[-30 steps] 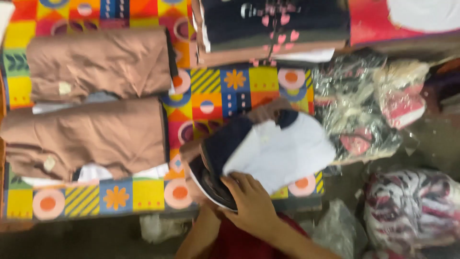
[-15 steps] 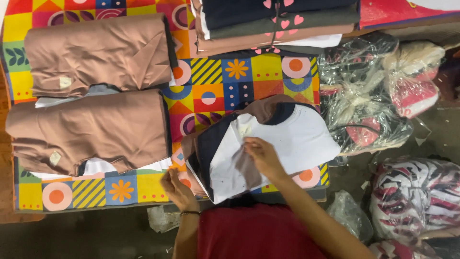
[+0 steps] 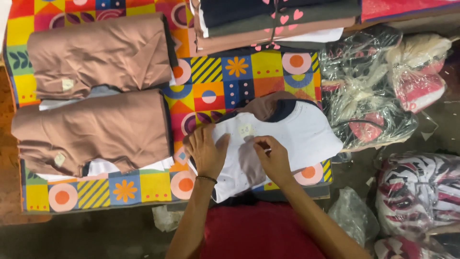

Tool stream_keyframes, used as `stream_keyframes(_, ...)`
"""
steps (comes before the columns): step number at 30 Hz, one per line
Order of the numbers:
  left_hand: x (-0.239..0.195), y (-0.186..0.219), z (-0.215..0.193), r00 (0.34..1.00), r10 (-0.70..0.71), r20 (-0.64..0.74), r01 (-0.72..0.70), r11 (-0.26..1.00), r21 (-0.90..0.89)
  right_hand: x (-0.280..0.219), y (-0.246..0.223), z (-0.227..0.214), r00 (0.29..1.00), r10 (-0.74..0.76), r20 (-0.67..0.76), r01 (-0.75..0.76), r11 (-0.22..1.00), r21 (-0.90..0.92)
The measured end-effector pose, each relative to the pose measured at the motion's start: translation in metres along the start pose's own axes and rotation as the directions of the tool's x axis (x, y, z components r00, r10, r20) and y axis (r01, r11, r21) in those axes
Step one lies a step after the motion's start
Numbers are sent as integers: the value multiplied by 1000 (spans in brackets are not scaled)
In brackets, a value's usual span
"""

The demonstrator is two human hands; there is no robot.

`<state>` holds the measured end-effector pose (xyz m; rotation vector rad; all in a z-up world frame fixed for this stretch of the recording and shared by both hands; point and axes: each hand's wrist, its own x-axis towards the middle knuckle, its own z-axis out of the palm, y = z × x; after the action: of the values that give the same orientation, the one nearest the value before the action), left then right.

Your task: The person folds several t-shirts on a patterned table. They smooth each shirt, fold the sleeves inward, fold the body in half, and stack the folded shirts. The shirts are white and brown with dark collars.

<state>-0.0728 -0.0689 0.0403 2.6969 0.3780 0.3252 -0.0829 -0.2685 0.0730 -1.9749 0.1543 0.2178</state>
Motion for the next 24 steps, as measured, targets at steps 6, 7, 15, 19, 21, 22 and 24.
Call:
stream_keyframes(6, 22, -9, 18, 981, 189, -32, -187, 980, 72, 31, -26, 1, 988, -150, -28, 142, 972, -187)
stream_keyframes(7, 24, -7, 13, 973, 225, -41, -225, 974, 20, 38, -26, 3, 983, -184, -30, 173, 962, -213)
stream_keyframes(15, 15, 23, -30, 942, 78, 328, 39, 940, -338, 47, -30, 3, 987, -161, 2, 159, 976, -152)
stream_keyframes(19, 41, 54, -58, 701, -137, 700, 408, 882, -235, 32, -30, 8, 996, -76, -46, 70, 991, -115)
stream_keyframes(21, 45, 56, -50, 686, -142, 713, 454, 850, -268, 26, -22, 11, 995, -85, -43, 82, 993, -81)
stream_keyframes(22, 48, 58, -46, 675, -148, 723, 501, 811, -302, 24, -19, 12, 994, -102, -37, 100, 994, -47)
stream_keyframes(24, 41, 43, -24, 692, -72, 719, 559, 683, -470, 20, -25, 11, 991, -125, -53, 124, 992, -26)
